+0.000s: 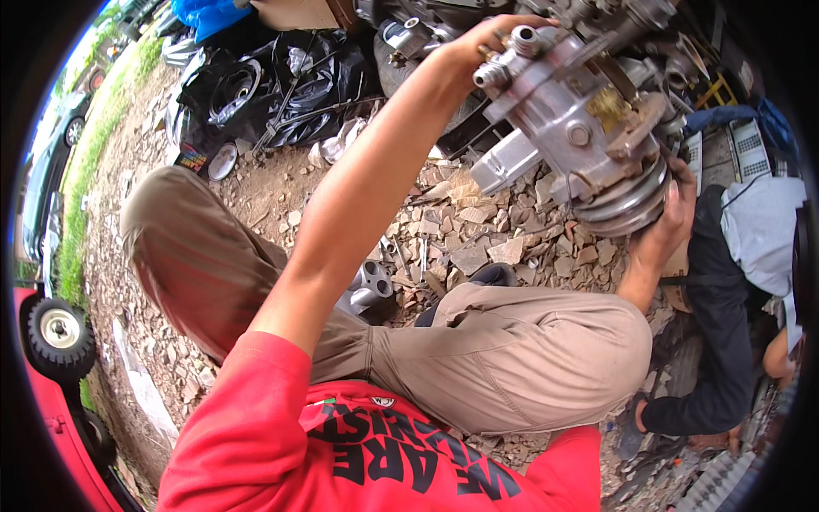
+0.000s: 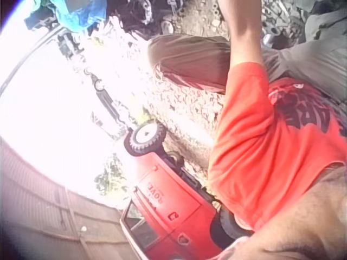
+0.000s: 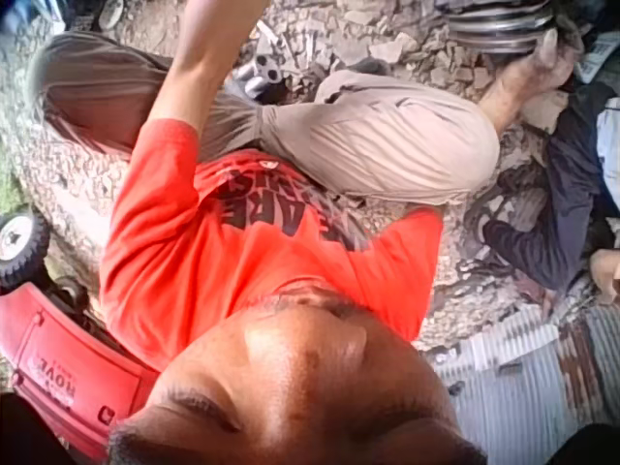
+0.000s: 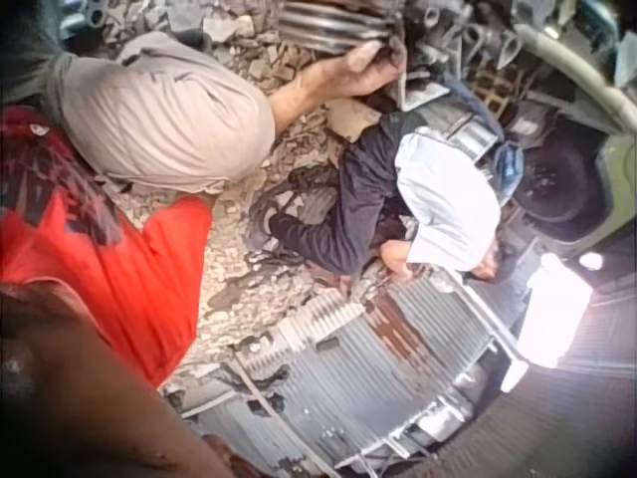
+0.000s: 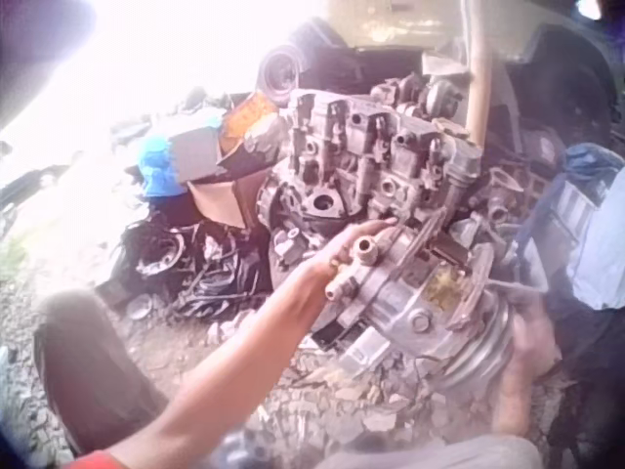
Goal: The person sits on the ground and handles a large engine block and a turbocharger assembly, rotating and inspecting them by hand. They then pick up a metal rod and bend it with their hands.
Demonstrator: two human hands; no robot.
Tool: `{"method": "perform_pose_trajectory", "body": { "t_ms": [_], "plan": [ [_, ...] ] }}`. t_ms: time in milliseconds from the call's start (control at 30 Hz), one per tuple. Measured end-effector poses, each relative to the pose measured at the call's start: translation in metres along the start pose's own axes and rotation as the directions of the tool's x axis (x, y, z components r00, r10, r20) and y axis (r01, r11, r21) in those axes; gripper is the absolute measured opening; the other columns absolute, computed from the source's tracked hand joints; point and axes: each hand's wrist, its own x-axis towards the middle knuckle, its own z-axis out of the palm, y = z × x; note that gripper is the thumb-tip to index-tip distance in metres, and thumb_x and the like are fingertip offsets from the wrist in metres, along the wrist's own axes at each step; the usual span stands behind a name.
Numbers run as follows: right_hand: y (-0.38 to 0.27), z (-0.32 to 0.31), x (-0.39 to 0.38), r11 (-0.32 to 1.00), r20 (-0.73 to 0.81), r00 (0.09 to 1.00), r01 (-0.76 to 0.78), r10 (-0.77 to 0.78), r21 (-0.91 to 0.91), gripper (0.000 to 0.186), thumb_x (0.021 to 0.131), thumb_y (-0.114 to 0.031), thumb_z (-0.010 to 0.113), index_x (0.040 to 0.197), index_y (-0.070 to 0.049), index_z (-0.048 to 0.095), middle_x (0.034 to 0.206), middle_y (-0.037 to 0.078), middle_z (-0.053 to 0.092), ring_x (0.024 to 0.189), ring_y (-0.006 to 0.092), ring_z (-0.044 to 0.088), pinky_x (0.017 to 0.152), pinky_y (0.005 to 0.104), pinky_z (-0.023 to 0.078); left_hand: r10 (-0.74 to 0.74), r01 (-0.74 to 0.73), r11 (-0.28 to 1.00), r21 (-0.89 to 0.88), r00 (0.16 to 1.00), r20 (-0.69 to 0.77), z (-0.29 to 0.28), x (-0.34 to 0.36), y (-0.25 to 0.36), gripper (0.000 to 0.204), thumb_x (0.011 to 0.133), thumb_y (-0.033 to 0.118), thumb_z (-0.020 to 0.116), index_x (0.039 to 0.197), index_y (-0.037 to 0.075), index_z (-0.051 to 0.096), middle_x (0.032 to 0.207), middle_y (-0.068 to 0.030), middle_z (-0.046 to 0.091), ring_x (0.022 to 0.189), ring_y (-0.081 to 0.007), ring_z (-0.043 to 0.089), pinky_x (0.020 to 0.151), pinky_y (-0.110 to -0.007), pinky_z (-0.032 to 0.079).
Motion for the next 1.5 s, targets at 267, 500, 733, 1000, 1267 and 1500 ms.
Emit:
{"method": "perform_pose_trajectory", "body": {
  "t_ms": [267,500,733,1000,1267,1500],
  "plan": [
    [0.013,0.024,-0.01,0.878,-0.026,0.899,0.42,-0.437,-0.228,0.047,0.097,-0.048,0.048,0.096,-0.001,0.047,0.117,0.027,0.058,0.115,0.0373,0.057,0.102,0.0521,0.043,-0.152,0.111,0.953,-0.28,0.98,-0.128,0.028,-0.019,0.03,0.036,0.096,0.02,0.057,0.126,0.001,0.063,0.117,-0.0071,0.069,0.102,-0.0138,0.065,0.09,-0.029,0.052],
    [0.031,0.06,-0.013,0.972,-0.516,0.823,-0.197,0.236,0.13,0.063,0.097,-0.058,0.037,0.113,0.002,0.05,0.121,0.022,0.059,0.113,0.0328,0.058,0.1,0.0472,0.045,-0.08,0.072,0.988,-0.138,0.995,-0.057,0.014,-0.025,0.039,0.037,0.102,0.028,0.048,0.118,0.0,0.065,0.118,-0.007,0.065,0.109,-0.0148,0.059,0.099,-0.03,0.043],
    [-0.008,0.015,-0.016,0.814,-0.612,0.556,-0.503,0.563,0.292,0.076,0.096,-0.066,0.036,0.125,0.003,0.05,0.123,0.019,0.059,0.113,0.0295,0.059,0.101,0.0431,0.046,-0.187,0.189,0.964,-0.188,0.982,0.027,0.04,-0.019,0.041,0.036,0.102,0.029,0.044,0.114,0.001,0.063,0.115,-0.0155,0.059,0.113,-0.027,0.052,0.102,-0.035,0.036],
    [-0.066,0.042,-0.003,0.796,-0.322,0.755,-0.605,0.571,-0.007,0.067,0.103,-0.048,0.041,0.145,0.003,0.038,0.141,0.015,0.05,0.129,0.0214,0.05,0.107,0.0345,0.042,-0.171,0.165,0.975,-0.149,0.985,-0.033,0.026,-0.019,0.047,0.031,0.101,0.027,0.048,0.11,0.002,0.064,0.105,-0.0169,0.058,0.106,-0.0306,0.053,0.097,-0.039,0.039],
    [-0.073,0.074,0.004,0.739,-0.584,0.513,-0.628,0.629,0.245,0.054,0.101,-0.032,0.041,0.145,-0.001,0.041,0.136,0.013,0.055,0.122,0.0211,0.056,0.104,0.0356,0.046,-0.114,0.115,0.993,-0.036,0.993,0.024,0.024,-0.015,0.046,0.032,0.103,0.029,0.045,0.113,0.005,0.064,0.107,-0.0195,0.056,0.108,-0.0347,0.052,0.099,-0.042,0.039],
    [-0.077,0.086,0.009,0.766,-0.602,0.526,-0.593,0.6,0.246,0.046,0.1,-0.036,0.044,0.127,-0.002,0.058,0.119,0.012,0.065,0.105,0.0224,0.064,0.093,0.0384,0.053,-0.029,0.034,0.998,-0.055,0.996,0.081,0.017,-0.012,0.044,0.036,0.104,0.032,0.043,0.114,0.005,0.065,0.109,-0.0218,0.058,0.11,-0.0361,0.053,0.1,-0.041,0.039]
  ]
}}
